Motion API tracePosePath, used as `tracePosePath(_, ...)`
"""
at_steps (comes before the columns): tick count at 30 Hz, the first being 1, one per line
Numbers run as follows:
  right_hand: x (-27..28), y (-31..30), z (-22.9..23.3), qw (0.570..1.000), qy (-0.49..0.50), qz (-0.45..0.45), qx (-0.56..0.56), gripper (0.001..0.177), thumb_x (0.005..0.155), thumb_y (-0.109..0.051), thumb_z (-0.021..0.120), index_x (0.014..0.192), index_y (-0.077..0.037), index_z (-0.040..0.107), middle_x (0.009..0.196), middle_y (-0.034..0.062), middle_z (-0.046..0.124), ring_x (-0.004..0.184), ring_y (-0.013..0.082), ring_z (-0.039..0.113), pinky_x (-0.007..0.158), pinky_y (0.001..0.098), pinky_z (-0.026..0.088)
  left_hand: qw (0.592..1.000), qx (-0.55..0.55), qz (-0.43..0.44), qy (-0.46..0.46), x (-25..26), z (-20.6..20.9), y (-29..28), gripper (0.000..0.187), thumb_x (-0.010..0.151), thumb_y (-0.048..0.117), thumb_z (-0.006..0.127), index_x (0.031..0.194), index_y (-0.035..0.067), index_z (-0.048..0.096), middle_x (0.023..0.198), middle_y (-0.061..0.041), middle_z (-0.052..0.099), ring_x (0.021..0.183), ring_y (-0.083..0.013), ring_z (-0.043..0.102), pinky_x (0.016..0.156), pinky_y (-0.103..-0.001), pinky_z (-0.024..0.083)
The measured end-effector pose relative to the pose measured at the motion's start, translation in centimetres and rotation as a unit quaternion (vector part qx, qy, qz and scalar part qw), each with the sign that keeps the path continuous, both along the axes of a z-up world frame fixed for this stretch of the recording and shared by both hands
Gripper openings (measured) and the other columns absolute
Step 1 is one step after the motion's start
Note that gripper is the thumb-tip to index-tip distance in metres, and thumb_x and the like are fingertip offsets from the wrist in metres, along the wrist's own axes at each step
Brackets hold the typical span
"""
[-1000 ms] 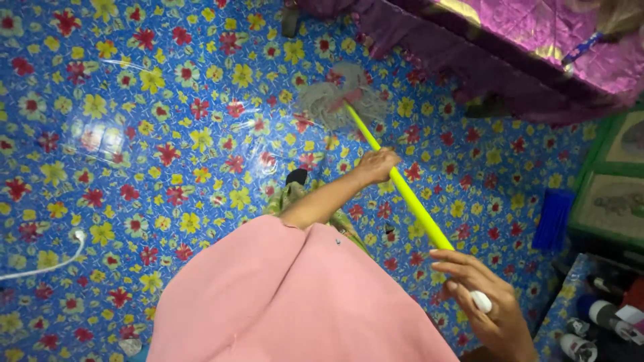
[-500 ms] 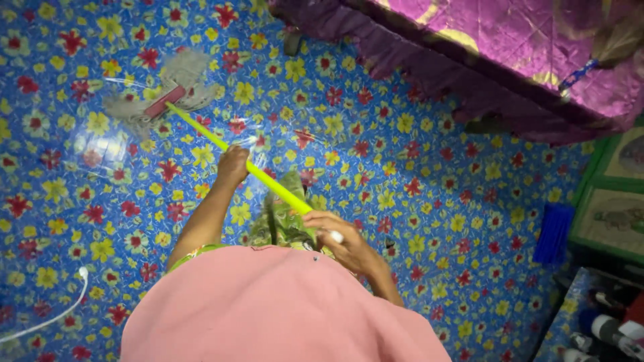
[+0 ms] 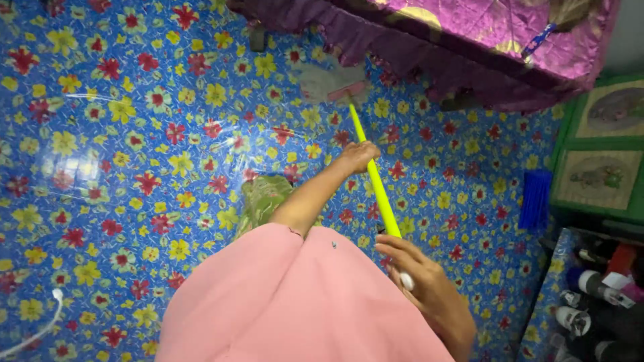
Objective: Mopping the floral-patterned floor of a room.
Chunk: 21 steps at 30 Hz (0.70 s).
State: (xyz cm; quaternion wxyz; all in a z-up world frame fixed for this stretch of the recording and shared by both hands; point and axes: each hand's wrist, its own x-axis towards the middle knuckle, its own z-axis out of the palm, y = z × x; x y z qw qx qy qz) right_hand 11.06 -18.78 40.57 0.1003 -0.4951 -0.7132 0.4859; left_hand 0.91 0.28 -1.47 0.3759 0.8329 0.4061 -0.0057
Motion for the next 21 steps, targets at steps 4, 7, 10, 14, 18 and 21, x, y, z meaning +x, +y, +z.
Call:
tracePosePath(4, 1.4, 0.7, 2.3, 0.998, 0.067, -0.007, 0.002, 0.035, 0.101, -0.014, 0.054, 0.134, -0.009, 0.065, 0.145, 0.011, 0.064, 0.133, 0.0291, 0.064, 0.109, 0.0466, 0.051, 0.996, 0.029, 0.068, -0.048, -2.2, -0.1, -2.2, 0.013, 0.081, 0.024, 0.068, 0.091, 0.032, 0.068, 0.102, 0.004, 0.066, 0.113, -0.0252, 0.062, 0.069, -0.063, 0.049)
tracePosePath(7, 2.6, 0.3, 1.5, 0.99, 0.133, 0.046, 0.03, 0.031, 0.101, -0.011, 0.053, 0.128, -0.005, 0.066, 0.14, 0.017, 0.067, 0.129, 0.0309, 0.068, 0.105, 0.0417, 0.056, 0.972, 0.14, 0.15, -0.112, -7.8, 3.1, -6.8, 0.013, 0.076, 0.011, 0.074, 0.084, 0.018, 0.066, 0.086, -0.003, 0.067, 0.092, -0.0308, 0.065, 0.073, -0.05, 0.057)
tracePosePath(10, 1.6, -0.4, -0.4, 0.978, 0.157, 0.133, 0.021, 0.03, 0.103, -0.015, 0.052, 0.127, -0.004, 0.068, 0.14, 0.017, 0.066, 0.133, 0.0315, 0.064, 0.112, 0.0418, 0.05, 0.954, -0.04, 0.297, -0.007, -15.0, 11.3, -13.0, 0.015, 0.088, 0.004, 0.07, 0.09, 0.017, 0.064, 0.124, -0.01, 0.064, 0.103, -0.0229, 0.067, 0.075, -0.034, 0.064)
tracePosePath(14, -2.1, -3.6, -6.1, 0.958, 0.179, 0.21, -0.074, 0.036, 0.108, -0.023, 0.045, 0.133, -0.008, 0.066, 0.141, 0.0134, 0.064, 0.133, 0.0299, 0.059, 0.114, 0.0442, 0.044, 0.859, -0.127, 0.495, 0.013, -25.4, 3.1, -25.6, 0.004, 0.089, 0.018, 0.069, 0.089, 0.022, 0.071, 0.115, -0.008, 0.062, 0.104, -0.021, 0.058, 0.069, -0.03, 0.054)
tracePosePath(18, -3.7, -8.9, -12.6, 0.938, 0.239, 0.229, -0.1, 0.032, 0.107, -0.01, 0.048, 0.134, -0.013, 0.064, 0.142, 0.0136, 0.061, 0.133, 0.0304, 0.059, 0.114, 0.0438, 0.044, 0.904, -0.036, 0.359, 0.229, -31.6, -2.6, -32.8, 0.01, 0.081, 0.016, 0.078, 0.089, 0.017, 0.073, 0.107, -0.006, 0.062, 0.118, -0.0342, 0.053, 0.087, -0.047, 0.057)
tracePosePath(21, -2.6, -11.2, -10.2, 0.936, 0.269, 0.205, -0.1, 0.034, 0.101, -0.004, 0.049, 0.13, -0.001, 0.067, 0.134, 0.0266, 0.063, 0.124, 0.0492, 0.06, 0.104, 0.0613, 0.045, 0.903, 0.125, 0.37, 0.18, -29.8, -6.6, -35.8, 0.028, 0.071, 0.012, 0.073, 0.099, 0.014, 0.074, 0.102, -0.008, 0.07, 0.117, -0.0283, 0.061, 0.12, -0.039, 0.038)
